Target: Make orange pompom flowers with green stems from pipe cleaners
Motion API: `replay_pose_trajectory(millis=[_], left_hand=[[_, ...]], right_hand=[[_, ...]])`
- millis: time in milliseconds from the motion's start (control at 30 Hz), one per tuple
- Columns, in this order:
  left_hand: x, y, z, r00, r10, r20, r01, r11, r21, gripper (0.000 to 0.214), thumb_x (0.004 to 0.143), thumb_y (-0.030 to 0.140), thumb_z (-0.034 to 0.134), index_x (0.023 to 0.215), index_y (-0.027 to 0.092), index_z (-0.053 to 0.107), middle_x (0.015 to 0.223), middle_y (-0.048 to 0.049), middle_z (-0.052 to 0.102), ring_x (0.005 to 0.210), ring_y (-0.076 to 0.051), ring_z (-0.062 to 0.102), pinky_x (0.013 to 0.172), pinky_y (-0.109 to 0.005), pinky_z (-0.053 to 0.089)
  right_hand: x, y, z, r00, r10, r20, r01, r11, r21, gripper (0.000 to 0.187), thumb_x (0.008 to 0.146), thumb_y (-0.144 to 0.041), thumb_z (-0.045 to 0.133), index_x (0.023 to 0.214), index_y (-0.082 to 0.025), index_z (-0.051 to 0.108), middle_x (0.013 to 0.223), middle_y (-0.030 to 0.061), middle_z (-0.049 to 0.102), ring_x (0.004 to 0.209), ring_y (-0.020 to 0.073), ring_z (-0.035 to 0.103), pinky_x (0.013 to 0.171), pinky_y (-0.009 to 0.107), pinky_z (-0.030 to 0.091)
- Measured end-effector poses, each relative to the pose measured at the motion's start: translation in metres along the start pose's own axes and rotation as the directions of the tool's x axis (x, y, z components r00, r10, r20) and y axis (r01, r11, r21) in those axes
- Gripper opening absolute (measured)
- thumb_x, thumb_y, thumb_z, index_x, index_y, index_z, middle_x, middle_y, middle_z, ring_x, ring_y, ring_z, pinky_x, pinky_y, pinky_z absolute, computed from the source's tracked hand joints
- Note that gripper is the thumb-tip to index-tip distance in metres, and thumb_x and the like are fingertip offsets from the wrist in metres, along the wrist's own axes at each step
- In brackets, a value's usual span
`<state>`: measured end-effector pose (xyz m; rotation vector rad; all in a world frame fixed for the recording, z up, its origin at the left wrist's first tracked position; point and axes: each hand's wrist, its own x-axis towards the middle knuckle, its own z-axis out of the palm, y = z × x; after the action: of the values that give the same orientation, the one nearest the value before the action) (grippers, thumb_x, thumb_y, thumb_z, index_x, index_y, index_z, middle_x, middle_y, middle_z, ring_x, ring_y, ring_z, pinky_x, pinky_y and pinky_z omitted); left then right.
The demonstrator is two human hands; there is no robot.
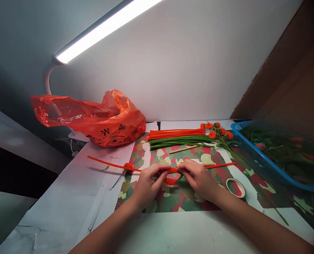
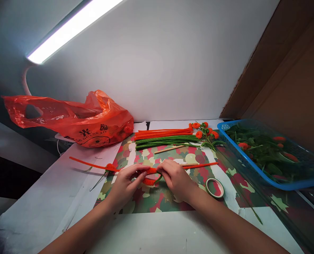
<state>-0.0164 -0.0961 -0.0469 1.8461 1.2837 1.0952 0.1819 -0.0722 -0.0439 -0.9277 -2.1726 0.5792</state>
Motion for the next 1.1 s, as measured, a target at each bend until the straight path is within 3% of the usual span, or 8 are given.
replay_pose_trajectory(millis=[133, 233, 333, 533, 767, 900, 1100], left_hand=[[0.0, 0.003, 0.001, 0.996, -0.087, -0.006, 0.086, 0.989, -0.124, 0.019, 0.085, 0.029, 0.055, 0.095, 0.02, 0.069, 0.084, -0.0042, 0.07, 0.069, -0.016, 0.064, 0.06, -0.025, 0.051], [0.0, 0.002, 0.003, 0.974, -0.189, -0.123, 0.148, 0.946, -0.288, 0.023, 0.084, 0.033, 0.058, 0.1, 0.019, 0.066, 0.089, -0.0048, 0.07, 0.065, -0.014, 0.063, 0.054, -0.023, 0.051], [0.0, 0.0, 0.005, 0.95, -0.248, -0.191, 0.162, 0.912, -0.378, 0.028, 0.082, 0.033, 0.061, 0.106, 0.019, 0.063, 0.095, -0.0053, 0.068, 0.073, -0.015, 0.064, 0.058, -0.022, 0.052], [-0.003, 0.002, 0.007, 0.967, -0.222, -0.127, 0.17, 0.928, -0.33, 0.025, 0.082, 0.032, 0.061, 0.102, 0.019, 0.065, 0.098, -0.0059, 0.069, 0.073, -0.015, 0.066, 0.06, -0.023, 0.054], [-0.003, 0.005, 0.007, 0.985, -0.137, -0.105, 0.11, 0.966, -0.233, 0.02, 0.084, 0.03, 0.058, 0.099, 0.02, 0.068, 0.092, -0.0056, 0.07, 0.074, -0.016, 0.066, 0.062, -0.025, 0.055], [-0.003, 0.004, 0.005, 0.991, -0.07, -0.112, 0.051, 0.985, -0.162, 0.018, 0.085, 0.027, 0.056, 0.097, 0.02, 0.069, 0.091, -0.0054, 0.07, 0.08, -0.017, 0.066, 0.067, -0.026, 0.054], [-0.001, 0.002, 0.003, 0.993, -0.071, -0.097, 0.056, 0.986, -0.158, 0.019, 0.085, 0.028, 0.056, 0.097, 0.02, 0.069, 0.09, -0.0052, 0.071, 0.078, -0.017, 0.066, 0.068, -0.026, 0.053]], right_hand=[[-0.001, -0.005, 0.002, 0.984, 0.118, -0.134, -0.108, 0.991, 0.079, 0.013, 0.089, -0.017, 0.048, 0.086, -0.02, 0.06, 0.079, 0.0026, 0.064, 0.073, 0.0156, 0.059, 0.067, 0.028, 0.048], [-0.003, -0.009, 0.005, 0.954, 0.201, -0.224, -0.178, 0.977, 0.12, 0.007, 0.084, -0.023, 0.057, 0.09, -0.02, 0.06, 0.074, 0.0017, 0.064, 0.067, 0.0153, 0.059, 0.061, 0.027, 0.048], [-0.005, -0.013, 0.008, 0.931, 0.264, -0.251, -0.22, 0.957, 0.188, 0.02, 0.079, -0.026, 0.064, 0.097, -0.02, 0.058, 0.069, 0.0001, 0.064, 0.063, 0.0149, 0.06, 0.062, 0.028, 0.051], [-0.004, -0.017, 0.012, 0.88, 0.424, -0.216, -0.314, 0.858, 0.406, 0.018, 0.077, -0.026, 0.065, 0.093, -0.018, 0.063, 0.081, 0.0051, 0.071, 0.073, 0.019, 0.068, 0.07, 0.032, 0.056], [-0.005, -0.013, 0.016, 0.849, 0.487, -0.206, -0.346, 0.806, 0.48, 0.021, 0.077, -0.025, 0.064, 0.097, -0.019, 0.069, 0.093, 0.0071, 0.072, 0.076, 0.0188, 0.067, 0.069, 0.032, 0.056], [-0.004, -0.011, 0.017, 0.857, 0.499, -0.13, -0.352, 0.75, 0.561, 0.023, 0.075, -0.028, 0.066, 0.095, -0.018, 0.068, 0.084, 0.0054, 0.071, 0.073, 0.0171, 0.066, 0.069, 0.031, 0.057], [-0.001, -0.009, 0.016, 0.863, 0.505, -0.018, -0.376, 0.665, 0.645, 0.025, 0.07, -0.032, 0.07, 0.091, -0.017, 0.069, 0.078, 0.0037, 0.069, 0.072, 0.0167, 0.065, 0.064, 0.03, 0.057]])
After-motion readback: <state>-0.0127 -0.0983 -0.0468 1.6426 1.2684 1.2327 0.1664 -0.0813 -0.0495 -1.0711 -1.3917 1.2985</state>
